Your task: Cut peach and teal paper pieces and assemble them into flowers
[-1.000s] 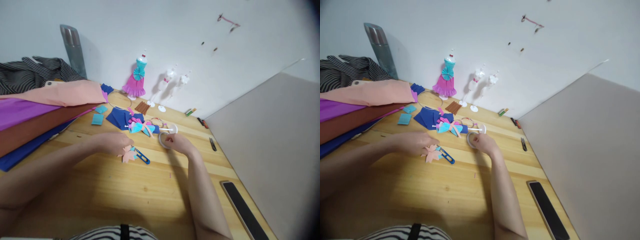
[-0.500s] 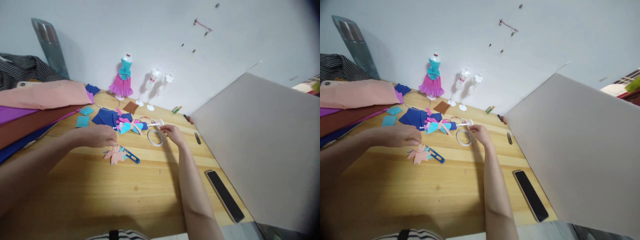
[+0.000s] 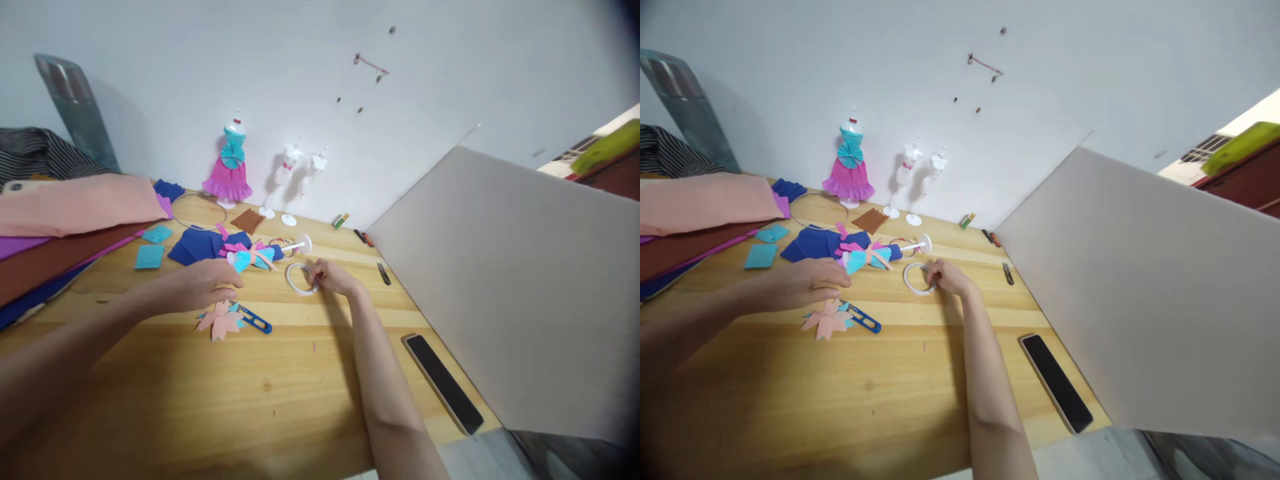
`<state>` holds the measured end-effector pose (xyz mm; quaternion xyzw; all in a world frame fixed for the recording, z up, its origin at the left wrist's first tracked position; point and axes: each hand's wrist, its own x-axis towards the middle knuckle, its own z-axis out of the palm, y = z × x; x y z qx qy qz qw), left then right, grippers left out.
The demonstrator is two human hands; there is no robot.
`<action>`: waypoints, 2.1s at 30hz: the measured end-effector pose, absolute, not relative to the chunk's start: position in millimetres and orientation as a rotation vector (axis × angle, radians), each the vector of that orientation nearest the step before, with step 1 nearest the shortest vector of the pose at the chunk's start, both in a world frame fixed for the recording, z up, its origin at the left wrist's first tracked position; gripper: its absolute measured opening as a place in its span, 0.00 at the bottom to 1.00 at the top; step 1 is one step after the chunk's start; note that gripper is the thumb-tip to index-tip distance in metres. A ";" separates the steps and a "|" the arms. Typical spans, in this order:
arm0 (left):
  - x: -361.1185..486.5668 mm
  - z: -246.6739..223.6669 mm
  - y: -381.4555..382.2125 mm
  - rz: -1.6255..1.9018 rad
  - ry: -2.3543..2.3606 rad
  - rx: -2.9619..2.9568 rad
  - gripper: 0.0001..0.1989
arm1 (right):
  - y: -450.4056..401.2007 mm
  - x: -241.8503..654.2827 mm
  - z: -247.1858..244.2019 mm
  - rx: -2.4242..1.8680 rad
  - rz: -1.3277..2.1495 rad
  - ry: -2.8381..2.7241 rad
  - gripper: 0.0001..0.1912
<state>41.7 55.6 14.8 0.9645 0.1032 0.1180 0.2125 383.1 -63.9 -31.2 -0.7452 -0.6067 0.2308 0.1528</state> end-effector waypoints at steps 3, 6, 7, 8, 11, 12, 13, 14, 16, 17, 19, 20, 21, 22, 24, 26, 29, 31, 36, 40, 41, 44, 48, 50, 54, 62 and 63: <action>41.2 18.0 53.8 0.333 0.358 2.596 0.14 | -61.0 384.1 -35.1 -2.121 0.645 -1.760 0.18; 40.8 22.6 51.5 0.423 0.456 2.505 0.15 | -64.9 383.7 -23.9 -2.092 0.638 -1.784 0.16; 40.9 24.4 50.6 0.435 0.487 2.470 0.15 | -67.3 382.1 -16.6 -2.075 0.633 -1.792 0.15; 41.3 26.0 49.4 0.435 0.520 2.430 0.15 | -69.9 379.5 -8.0 -2.052 0.624 -1.802 0.15; 43.4 28.8 45.0 0.435 0.605 2.258 0.15 | -77.0 364.5 21.4 -1.950 0.603 -1.845 0.12; 44.2 28.9 43.1 0.447 0.608 2.200 0.14 | -78.6 357.1 30.6 -1.912 0.592 -1.860 0.11; 44.9 28.7 41.0 0.463 0.594 2.153 0.14 | -79.7 348.9 38.7 -1.860 0.587 -1.884 0.11; 45.4 28.6 38.7 0.489 0.575 2.119 0.14 | -80.3 340.0 45.3 -1.760 0.595 -1.924 0.10; 46.0 29.4 33.4 0.541 0.538 2.104 0.14 | -80.4 321.3 53.8 -1.587 0.621 -1.989 0.10; 46.0 30.7 30.8 0.586 0.550 2.109 0.13 | -80.1 312.1 55.9 -1.534 0.624 -2.013 0.09; 45.9 34.9 26.3 0.622 0.605 2.173 0.13 | -79.6 295.8 56.9 -1.507 0.588 -2.035 0.07; 45.9 37.2 24.9 0.639 0.646 2.225 0.12 | -79.4 289.1 56.5 -1.514 0.561 -2.029 0.05; 46.0 39.3 24.2 0.643 0.677 2.276 0.11 | -79.3 283.6 55.8 -1.528 0.541 -2.018 0.04; 46.3 40.8 24.3 0.663 0.697 2.308 0.10 | -79.2 279.4 55.0 -1.540 0.529 -2.005 0.03; 46.8 41.6 26.4 0.652 0.727 2.341 0.09 | -79.1 274.5 53.4 -1.545 0.541 -1.991 0.03; 47.2 39.7 30.0 0.641 0.758 2.344 0.08 | -78.9 272.8 52.6 -1.507 0.600 -1.974 0.04; 47.2 36.5 34.3 0.646 0.767 2.329 0.09 | -78.9 272.2 53.4 -1.395 0.740 -1.919 0.07; 47.1 36.2 34.9 0.643 0.761 2.317 0.09 | -79.2 271.3 55.1 -1.343 0.816 -1.891 0.09; 48.9 36.1 32.3 0.650 0.762 2.348 0.08 | -79.6 267.3 57.6 -1.332 0.908 -1.861 0.12; 51.3 31.9 33.8 0.657 0.762 2.390 0.09 | -79.6 266.6 55.9 -1.271 0.984 -1.818 0.13; 51.6 31.0 34.4 0.655 0.764 2.393 0.10 | -79.6 266.7 55.4 -1.250 1.002 -1.804 0.14; 52.1 29.5 34.2 0.692 0.716 2.420 0.13 | -79.6 266.6 54.6 -1.219 1.052 -1.752 0.13; 50.8 29.3 28.2 0.885 0.596 2.547 0.10 | -79.3 264.4 53.2 -1.216 1.111 -1.681 0.13; 49.5 29.6 24.2 0.986 0.569 2.608 0.05 | -79.1 263.5 51.6 -1.216 1.136 -1.646 0.14; 46.6 32.7 19.5 1.097 0.469 2.674 0.08 | -79.0 263.6 47.2 -1.241 1.170 -1.586 0.17; 46.0 40.6 14.1 1.127 0.418 2.378 0.09 | -75.8 258.0 47.5 -1.283 1.090 -1.416 0.17; 46.8 39.8 10.7 1.049 0.263 2.419 0.11 | -75.5 256.5 48.3 -1.302 1.046 -1.423 0.17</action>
